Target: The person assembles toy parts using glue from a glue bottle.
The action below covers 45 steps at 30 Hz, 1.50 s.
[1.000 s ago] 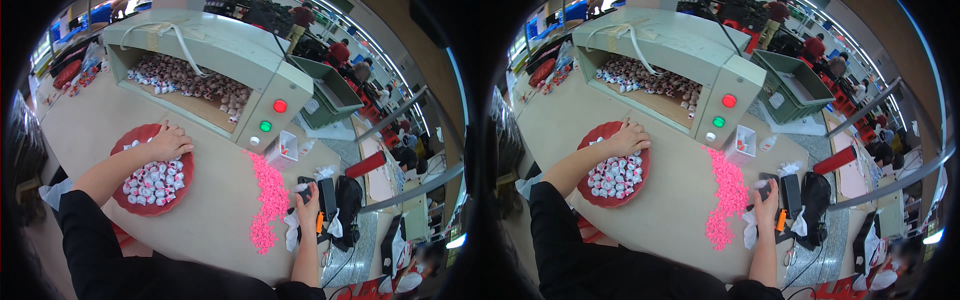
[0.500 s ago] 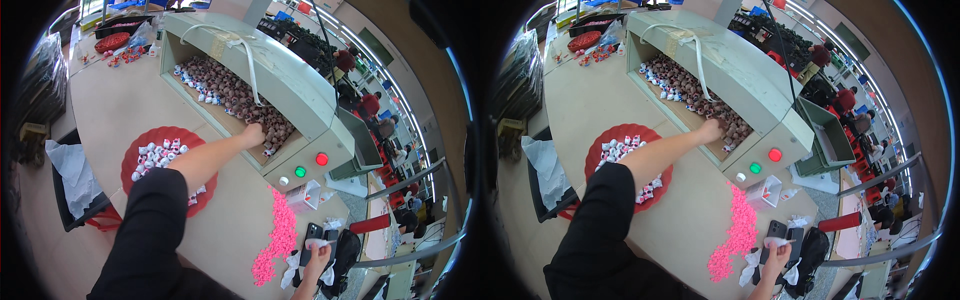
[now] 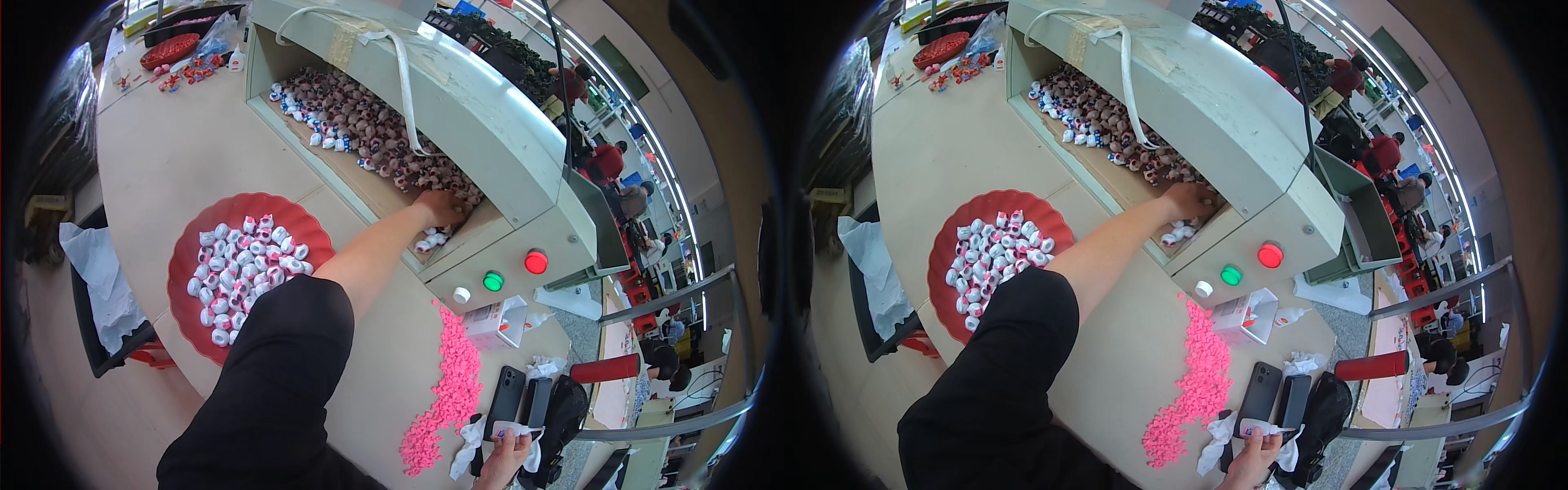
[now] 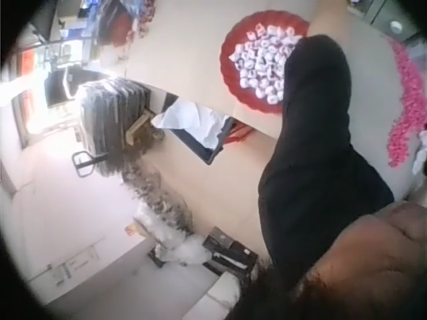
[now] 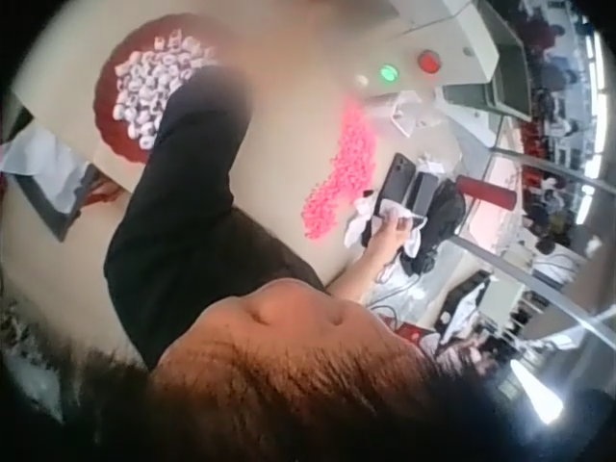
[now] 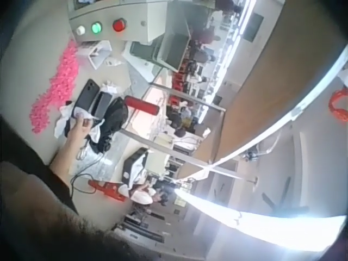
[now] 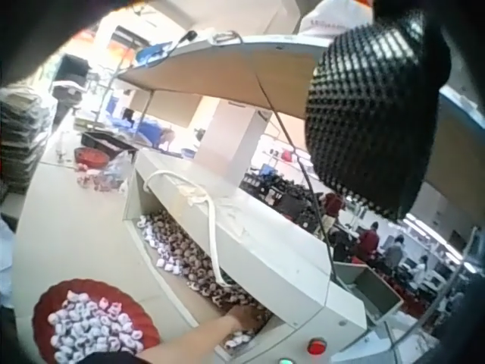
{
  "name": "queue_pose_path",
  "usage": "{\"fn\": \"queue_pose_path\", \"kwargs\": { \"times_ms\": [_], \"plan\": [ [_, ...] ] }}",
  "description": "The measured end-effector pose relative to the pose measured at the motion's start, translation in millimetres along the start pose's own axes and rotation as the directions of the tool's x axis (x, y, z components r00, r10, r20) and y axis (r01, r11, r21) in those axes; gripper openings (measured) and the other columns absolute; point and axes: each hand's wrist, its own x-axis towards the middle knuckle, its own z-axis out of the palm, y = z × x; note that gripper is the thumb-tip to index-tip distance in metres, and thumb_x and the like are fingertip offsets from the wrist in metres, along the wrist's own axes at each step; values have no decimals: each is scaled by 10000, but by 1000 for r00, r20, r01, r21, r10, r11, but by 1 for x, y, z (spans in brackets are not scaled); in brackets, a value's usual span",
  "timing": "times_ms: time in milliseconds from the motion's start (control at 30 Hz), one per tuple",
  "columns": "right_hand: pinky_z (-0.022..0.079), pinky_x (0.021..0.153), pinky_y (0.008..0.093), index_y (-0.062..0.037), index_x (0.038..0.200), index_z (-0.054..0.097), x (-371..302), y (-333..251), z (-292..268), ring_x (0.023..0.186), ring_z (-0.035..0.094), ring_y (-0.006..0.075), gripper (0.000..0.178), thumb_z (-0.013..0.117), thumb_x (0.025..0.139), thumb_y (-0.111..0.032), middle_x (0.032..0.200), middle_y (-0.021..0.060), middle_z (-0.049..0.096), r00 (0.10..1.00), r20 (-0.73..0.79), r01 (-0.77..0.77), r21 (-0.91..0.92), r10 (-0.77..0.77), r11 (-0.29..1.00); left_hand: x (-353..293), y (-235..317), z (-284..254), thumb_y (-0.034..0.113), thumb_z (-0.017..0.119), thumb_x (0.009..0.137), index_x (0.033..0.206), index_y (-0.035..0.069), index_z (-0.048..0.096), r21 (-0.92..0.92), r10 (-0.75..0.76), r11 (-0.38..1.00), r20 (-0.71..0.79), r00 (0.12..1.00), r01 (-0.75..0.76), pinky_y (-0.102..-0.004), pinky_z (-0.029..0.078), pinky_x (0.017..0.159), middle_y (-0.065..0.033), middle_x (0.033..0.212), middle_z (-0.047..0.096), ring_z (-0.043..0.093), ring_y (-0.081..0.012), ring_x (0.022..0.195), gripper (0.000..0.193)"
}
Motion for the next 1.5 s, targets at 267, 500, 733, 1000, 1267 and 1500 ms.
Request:
{"fn": "queue_pose_path", "kwargs": {
  "times_ms": [267,500,733,1000,1267,1500],
  "plan": [
    [450,570,219,-32,982,452,-3,2,5,676,528,99,243,577,777,-67,817,34,529,985,55,150,175,-162,973,-15,-11,4,307,563,631,920,199,633,-19,67,998,21,998,-67,-299,447,754,-90,898,610,573,-247,837,316],
    [385,530,180,-29,967,445,-6,-15,-11,630,472,58,243,583,768,-46,799,21,521,969,107,181,299,-222,937,-80,20,-3,247,635,594,950,135,609,-206,-30,978,26,999,34,-294,463,707,-103,842,610,588,-219,769,374],
    [444,543,218,-3,933,467,-12,9,-15,711,544,122,216,583,752,-25,838,76,557,973,122,148,313,-194,938,-94,6,6,263,558,631,907,80,614,15,21,1000,-363,931,-17,-360,415,803,-141,867,590,503,-293,923,336],
    [452,550,228,0,968,451,-17,-3,-16,713,547,122,248,585,763,-42,845,75,556,955,206,121,385,-213,915,-164,37,4,186,548,674,803,57,647,-283,-278,930,-130,952,233,-324,466,600,-102,819,598,570,-225,648,208],
    [432,529,204,-26,939,474,-28,-4,-2,666,542,96,245,615,750,-95,815,47,561,921,307,121,360,-240,925,-252,90,13,112,553,704,901,72,626,-262,-146,954,14,989,144,-322,484,569,-109,945,571,574,-186,672,214],
    [416,524,193,-20,927,487,-36,-1,6,663,533,87,226,606,745,-82,811,50,565,882,393,125,335,-259,934,-317,95,18,149,472,780,1053,58,536,517,145,846,-460,876,131,-427,280,938,-159,1183,434,355,-332,1131,294]
  ]
}}
